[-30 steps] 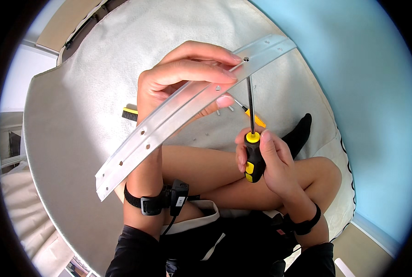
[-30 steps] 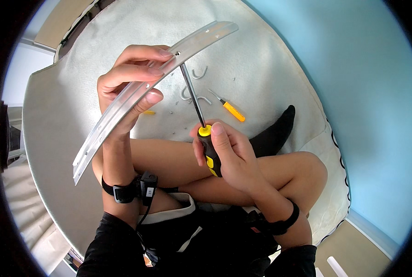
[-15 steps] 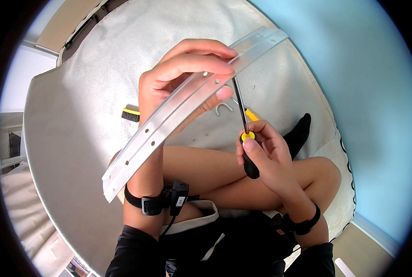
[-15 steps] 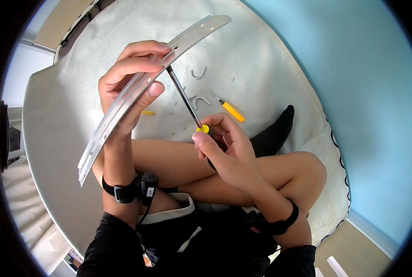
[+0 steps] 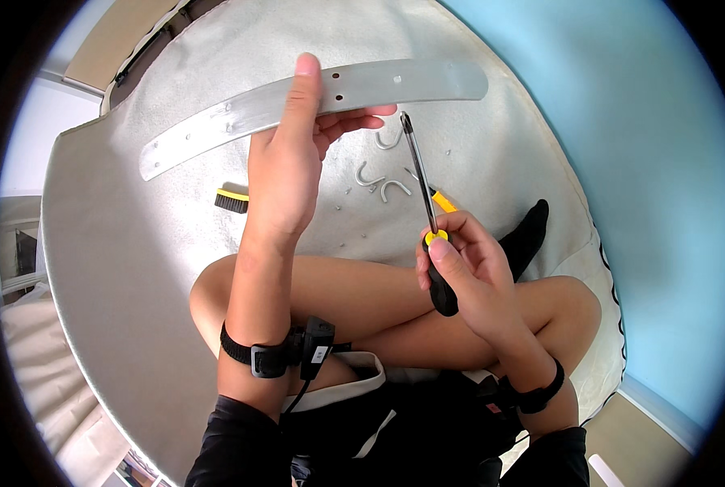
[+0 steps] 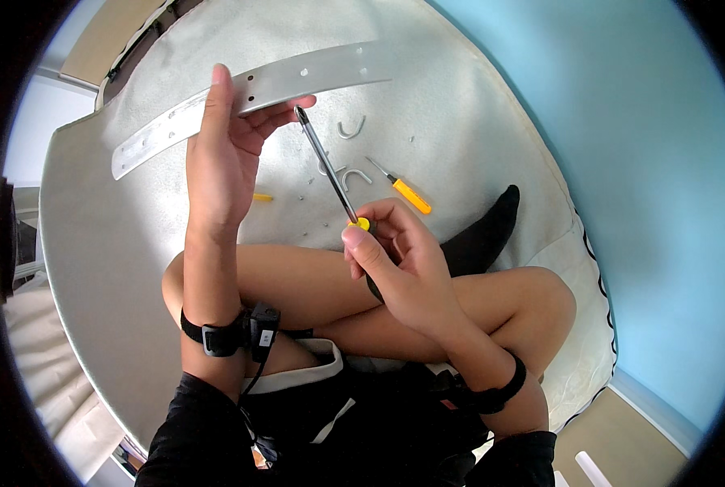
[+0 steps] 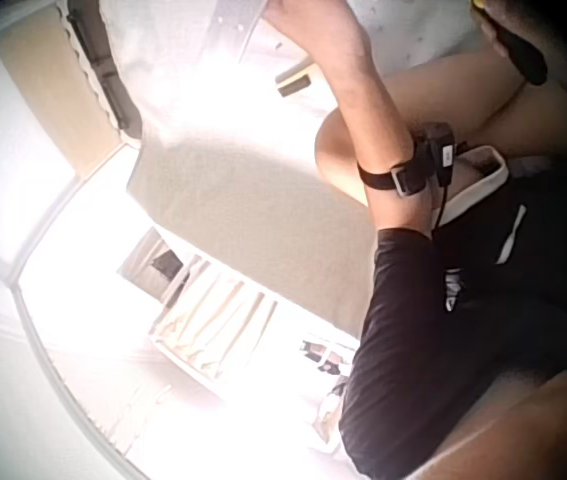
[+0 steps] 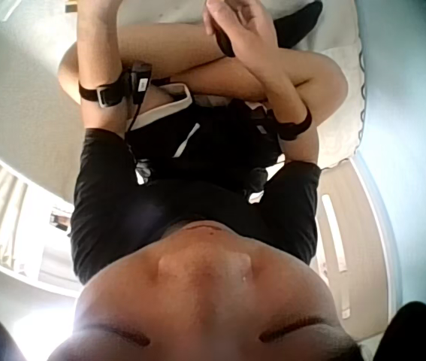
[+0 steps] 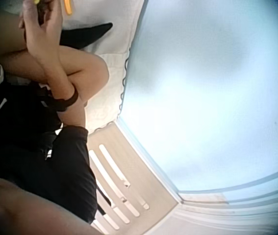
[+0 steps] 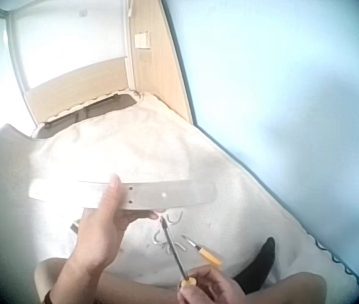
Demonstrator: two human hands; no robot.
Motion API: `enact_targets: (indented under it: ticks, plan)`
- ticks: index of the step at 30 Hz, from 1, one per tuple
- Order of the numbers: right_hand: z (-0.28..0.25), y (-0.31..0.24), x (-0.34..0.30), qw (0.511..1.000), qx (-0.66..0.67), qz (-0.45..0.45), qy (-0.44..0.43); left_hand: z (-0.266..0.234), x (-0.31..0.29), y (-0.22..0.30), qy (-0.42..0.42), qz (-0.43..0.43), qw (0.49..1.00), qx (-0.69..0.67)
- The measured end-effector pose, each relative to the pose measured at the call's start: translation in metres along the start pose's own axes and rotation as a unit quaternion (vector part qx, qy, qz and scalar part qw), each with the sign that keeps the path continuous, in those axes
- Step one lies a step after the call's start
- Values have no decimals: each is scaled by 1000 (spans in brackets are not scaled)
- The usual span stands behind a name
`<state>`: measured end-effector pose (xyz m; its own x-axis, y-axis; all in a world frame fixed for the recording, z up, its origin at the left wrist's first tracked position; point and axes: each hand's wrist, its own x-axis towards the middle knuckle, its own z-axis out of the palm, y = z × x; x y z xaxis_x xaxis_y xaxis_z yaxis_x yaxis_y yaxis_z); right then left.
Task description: The person unscrews a screw from a curved metal rail using a screwdriver and places the tool and rail on the surface.
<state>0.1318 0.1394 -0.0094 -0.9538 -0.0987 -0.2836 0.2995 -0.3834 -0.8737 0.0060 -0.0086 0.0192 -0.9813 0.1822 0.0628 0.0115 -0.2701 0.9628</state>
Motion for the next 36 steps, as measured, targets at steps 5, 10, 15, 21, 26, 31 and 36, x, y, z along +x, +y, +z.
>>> enact_targets:
  ticks: [5, 10, 15, 21, 26, 31, 36]
  plan:
    - [0, 0, 1, 1000, 6, -2, 6, -7, 2, -3, -50, -6, 999, -15]
    - [1, 0, 2, 1000, 12, -6, 16, -1, -1, 1, -23, -19, 1000, -11]
    - [2, 0, 2, 995, 69, -50, 57, -4, -2, 0, -37, 14, 999, -11]
    - [-8, -8, -2, 984, 59, -121, 113, -8, -10, -3, -55, 9, 997, -47]
    - [-13, -28, -2, 972, 16, -151, 181, -5, -23, -8, -14, -41, 998, 53]
    - [-9, -36, -2, 965, 2, -137, 223, 8, -29, -16, -65, -46, 996, 34]
    - [-17, -34, -2, 977, 106, -145, 117, 17, -31, -16, -40, -88, 994, -57]
